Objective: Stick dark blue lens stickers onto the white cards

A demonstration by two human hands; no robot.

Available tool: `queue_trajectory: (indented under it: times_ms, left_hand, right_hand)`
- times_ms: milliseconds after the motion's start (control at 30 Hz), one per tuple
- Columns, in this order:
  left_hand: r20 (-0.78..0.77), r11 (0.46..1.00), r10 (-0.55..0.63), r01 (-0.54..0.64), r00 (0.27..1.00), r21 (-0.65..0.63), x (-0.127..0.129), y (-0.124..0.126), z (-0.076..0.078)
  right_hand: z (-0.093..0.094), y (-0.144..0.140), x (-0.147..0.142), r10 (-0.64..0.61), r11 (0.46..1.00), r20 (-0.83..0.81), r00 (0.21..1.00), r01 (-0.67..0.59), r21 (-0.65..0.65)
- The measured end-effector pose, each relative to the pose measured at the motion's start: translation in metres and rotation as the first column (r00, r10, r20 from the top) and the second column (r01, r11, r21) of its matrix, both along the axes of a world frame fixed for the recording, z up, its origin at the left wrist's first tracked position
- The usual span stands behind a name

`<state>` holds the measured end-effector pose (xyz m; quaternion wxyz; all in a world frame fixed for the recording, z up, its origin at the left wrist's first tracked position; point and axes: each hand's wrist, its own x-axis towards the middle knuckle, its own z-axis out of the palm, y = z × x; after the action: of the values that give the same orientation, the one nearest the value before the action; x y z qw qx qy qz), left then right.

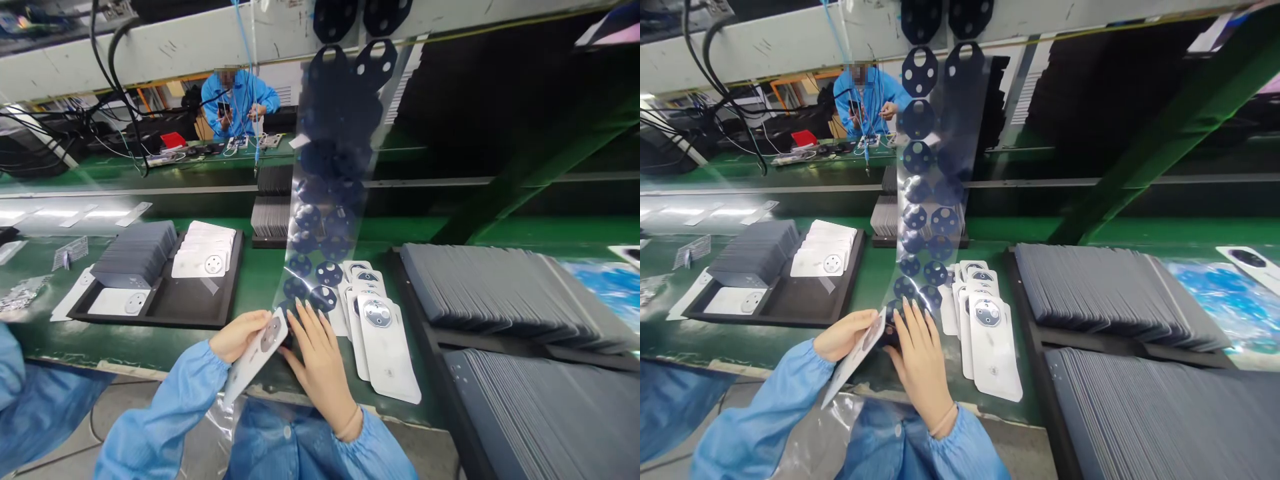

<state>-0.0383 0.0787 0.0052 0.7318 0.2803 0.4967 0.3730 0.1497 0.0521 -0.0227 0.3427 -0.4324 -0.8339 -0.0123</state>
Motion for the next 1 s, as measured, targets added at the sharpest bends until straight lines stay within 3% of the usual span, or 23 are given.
queue_trajectory:
  times_ms: [333, 400, 467, 533, 633, 700, 767, 833, 1000]
  left_hand:
    - [0.079, 0.999, 0.044, -0.042, 0.996, -0.032, 0.014, -0.020, 0.036]
    - [0.049, 0.997, 0.070, -0.069, 0.996, -0.024, 0.015, -0.018, 0.035]
    - [-0.038, 0.991, 0.133, -0.133, 0.990, 0.016, 0.013, -0.016, 0.029]
    - [-0.119, 0.967, 0.247, -0.237, 0.962, 0.093, 0.008, -0.017, 0.022]
    - [-0.264, 0.856, 0.486, -0.393, 0.833, 0.335, 0.006, -0.029, 0.019]
    - [-0.408, 0.804, 0.565, -0.368, 0.717, 0.467, 0.013, -0.045, 0.022]
    - [-0.529, 0.838, 0.522, -0.285, 0.670, 0.466, 0.027, -0.064, 0.028]
    - [-0.565, 0.887, 0.434, -0.222, 0.702, 0.406, 0.045, -0.082, 0.032]
    - [-0.489, 0.923, 0.369, -0.248, 0.790, 0.295, 0.077, -0.104, 0.027]
  right_hand:
    - [0.004, -0.009, -0.003, 0.122, 0.963, -0.252, 0.960, -0.053, 0.264]
    - [0.009, -0.016, -0.001, 0.164, 0.963, -0.272, 0.948, -0.094, 0.253]
    - [0.016, -0.023, 0.005, 0.190, 0.980, -0.369, 0.910, -0.151, 0.133]
    - [0.024, -0.029, 0.012, 0.117, 0.974, -0.566, 0.816, -0.205, -0.093]
    - [0.033, -0.037, 0.026, -0.188, 0.884, -0.797, 0.574, -0.255, -0.392]
    - [0.037, -0.040, 0.031, -0.347, 0.823, -0.844, 0.409, -0.298, -0.483]
    - [0.041, -0.045, 0.033, -0.428, 0.769, -0.847, 0.315, -0.364, -0.524]
    - [0.046, -0.050, 0.031, -0.465, 0.741, -0.825, 0.320, -0.370, -0.561]
    - [0.051, -0.059, 0.023, -0.431, 0.772, -0.744, 0.510, -0.218, -0.597]
